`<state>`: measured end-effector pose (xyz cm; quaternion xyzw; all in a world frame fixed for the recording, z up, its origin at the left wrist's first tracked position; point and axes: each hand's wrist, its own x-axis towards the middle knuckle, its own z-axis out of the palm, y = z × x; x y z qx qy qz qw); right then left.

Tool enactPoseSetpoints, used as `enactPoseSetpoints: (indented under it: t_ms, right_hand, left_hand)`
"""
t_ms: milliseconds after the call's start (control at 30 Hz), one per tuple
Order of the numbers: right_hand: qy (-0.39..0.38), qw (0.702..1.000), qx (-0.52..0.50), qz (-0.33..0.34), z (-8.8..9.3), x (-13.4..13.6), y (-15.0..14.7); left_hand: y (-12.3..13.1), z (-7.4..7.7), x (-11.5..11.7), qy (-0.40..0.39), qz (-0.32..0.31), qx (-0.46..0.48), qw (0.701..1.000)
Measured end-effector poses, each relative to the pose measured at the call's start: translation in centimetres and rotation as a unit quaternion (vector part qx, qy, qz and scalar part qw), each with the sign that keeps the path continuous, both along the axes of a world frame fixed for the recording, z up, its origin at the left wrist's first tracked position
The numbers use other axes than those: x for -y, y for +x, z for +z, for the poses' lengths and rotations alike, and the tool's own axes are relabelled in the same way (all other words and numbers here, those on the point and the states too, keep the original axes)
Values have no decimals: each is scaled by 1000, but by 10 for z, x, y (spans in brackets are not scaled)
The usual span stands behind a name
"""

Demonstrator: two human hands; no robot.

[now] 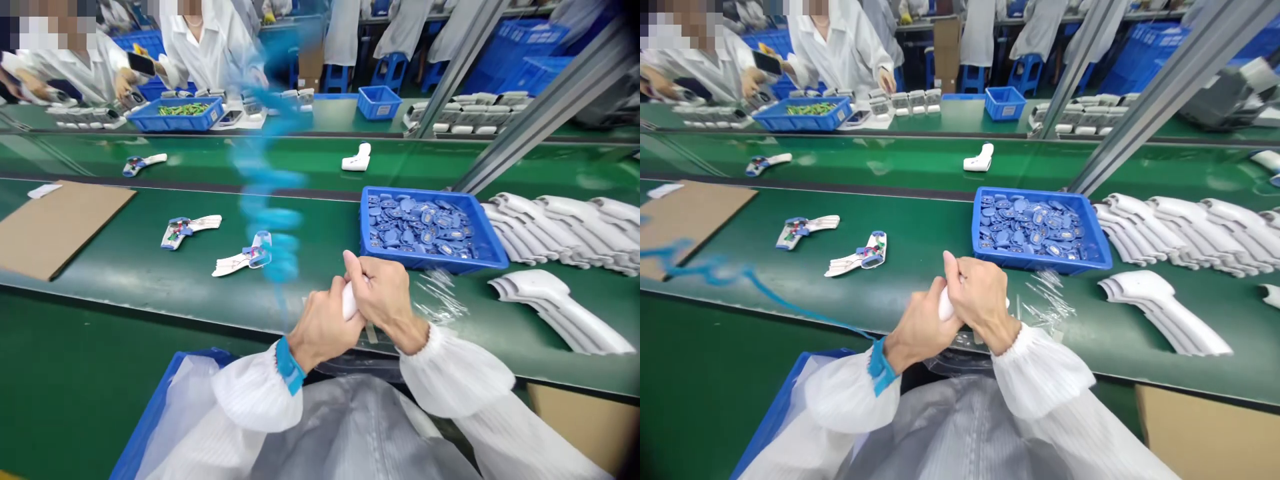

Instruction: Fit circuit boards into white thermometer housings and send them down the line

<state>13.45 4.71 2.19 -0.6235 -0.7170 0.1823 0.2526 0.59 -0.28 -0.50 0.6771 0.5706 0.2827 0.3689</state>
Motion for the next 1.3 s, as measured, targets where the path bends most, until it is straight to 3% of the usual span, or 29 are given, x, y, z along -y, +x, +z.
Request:
enactPoseSetpoints:
  t_ms: [67, 233, 367, 433, 500, 600, 667, 767, 833, 900, 967, 1067, 1167, 1200, 1300]
  right_hand:
    - [-7, 1000, -5, 22, 10, -20, 18]
    - [-25, 974, 209, 86, 21, -93, 58]
    - [-94, 951, 260, 140, 12, -132, 52]
    - [-119, 941, 281, 147, 11, -141, 46]
    - [-140, 932, 294, 158, 13, -145, 44]
    - [-161, 926, 296, 173, 15, -145, 47]
    - [-162, 926, 294, 171, 14, -144, 48]
    - [-152, 929, 300, 152, 7, -140, 49]
    - [-146, 932, 301, 140, 4, -138, 50]
    - [-138, 937, 290, 134, 7, -136, 53]
    - [-124, 948, 263, 133, 16, -132, 60]
    - [-86, 967, 206, 127, 33, -118, 76]
    - [-107, 991, -21, 72, 43, -91, 87]
    - [-131, 981, -134, 50, 43, -80, 88]
    - [-196, 900, -389, 10, 37, -46, 80]
  left_hand:
    - [-16, 11, -4, -12, -6, -20, 1000]
    - [-53, 28, -16, 15, -20, -115, 993]
    - [-48, 24, -25, 85, -88, -289, 950]
    - [-44, 22, -28, 90, -87, -305, 944]
    - [-45, 22, -30, 57, -36, -237, 969]
    - [-56, 24, -30, -27, 65, -48, 996]
    - [-62, 23, -30, -95, 109, 89, 985]
    - [-63, 20, -27, -170, 157, 264, 936]
    - [-61, 16, -24, -161, 185, 295, 923]
    - [-60, 12, -22, -121, 208, 251, 937]
    - [-61, 8, -21, -81, 219, 231, 945]
    - [-64, 8, -24, -23, 213, 315, 925]
    - [-60, 15, -31, -3, 186, 244, 952]
    - [-56, 18, -33, 0, 173, 182, 968]
    - [-37, 29, -40, 26, 104, 32, 994]
